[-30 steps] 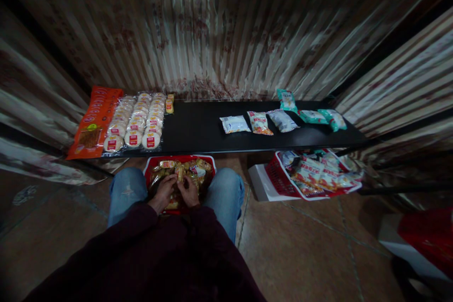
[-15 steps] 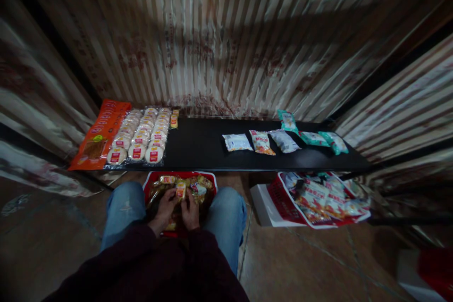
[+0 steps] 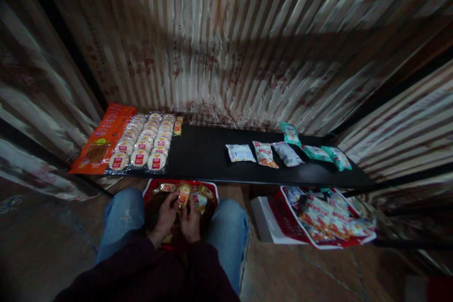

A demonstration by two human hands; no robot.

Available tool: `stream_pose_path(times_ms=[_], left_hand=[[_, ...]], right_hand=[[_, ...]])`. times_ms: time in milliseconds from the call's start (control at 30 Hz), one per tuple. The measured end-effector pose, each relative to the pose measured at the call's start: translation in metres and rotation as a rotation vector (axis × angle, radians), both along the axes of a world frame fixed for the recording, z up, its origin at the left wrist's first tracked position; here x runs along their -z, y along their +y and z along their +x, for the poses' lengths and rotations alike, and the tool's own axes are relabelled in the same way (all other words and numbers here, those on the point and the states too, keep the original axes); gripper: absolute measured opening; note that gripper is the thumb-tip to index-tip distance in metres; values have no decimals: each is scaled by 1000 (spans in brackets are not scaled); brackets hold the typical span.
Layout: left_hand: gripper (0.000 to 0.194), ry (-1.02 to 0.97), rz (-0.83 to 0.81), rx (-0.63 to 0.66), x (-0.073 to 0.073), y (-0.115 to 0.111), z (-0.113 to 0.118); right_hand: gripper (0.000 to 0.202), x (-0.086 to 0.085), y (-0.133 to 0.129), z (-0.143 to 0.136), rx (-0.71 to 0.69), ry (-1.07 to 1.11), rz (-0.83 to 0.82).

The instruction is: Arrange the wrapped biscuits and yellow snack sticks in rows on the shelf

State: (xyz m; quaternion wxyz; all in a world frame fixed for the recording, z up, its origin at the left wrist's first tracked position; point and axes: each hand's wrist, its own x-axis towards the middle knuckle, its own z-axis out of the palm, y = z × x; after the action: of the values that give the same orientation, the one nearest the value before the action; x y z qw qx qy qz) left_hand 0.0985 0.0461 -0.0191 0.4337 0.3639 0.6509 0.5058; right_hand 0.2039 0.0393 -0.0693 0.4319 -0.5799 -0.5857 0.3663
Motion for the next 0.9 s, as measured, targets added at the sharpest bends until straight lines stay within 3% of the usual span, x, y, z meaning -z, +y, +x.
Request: stream_pose_path(times_ms=[300,667,900], left_hand=[[29,112,174,14,-14,13,-4],[29,263,258,-45,-39,50,-15],[33,287,197,-66,-50,73,-17]], right_hand=[[49,-39,21,-6,-13,12,80],[44,-77,65,-20,-64,41,141],[41,-77,93,-28,-55,-18,129]])
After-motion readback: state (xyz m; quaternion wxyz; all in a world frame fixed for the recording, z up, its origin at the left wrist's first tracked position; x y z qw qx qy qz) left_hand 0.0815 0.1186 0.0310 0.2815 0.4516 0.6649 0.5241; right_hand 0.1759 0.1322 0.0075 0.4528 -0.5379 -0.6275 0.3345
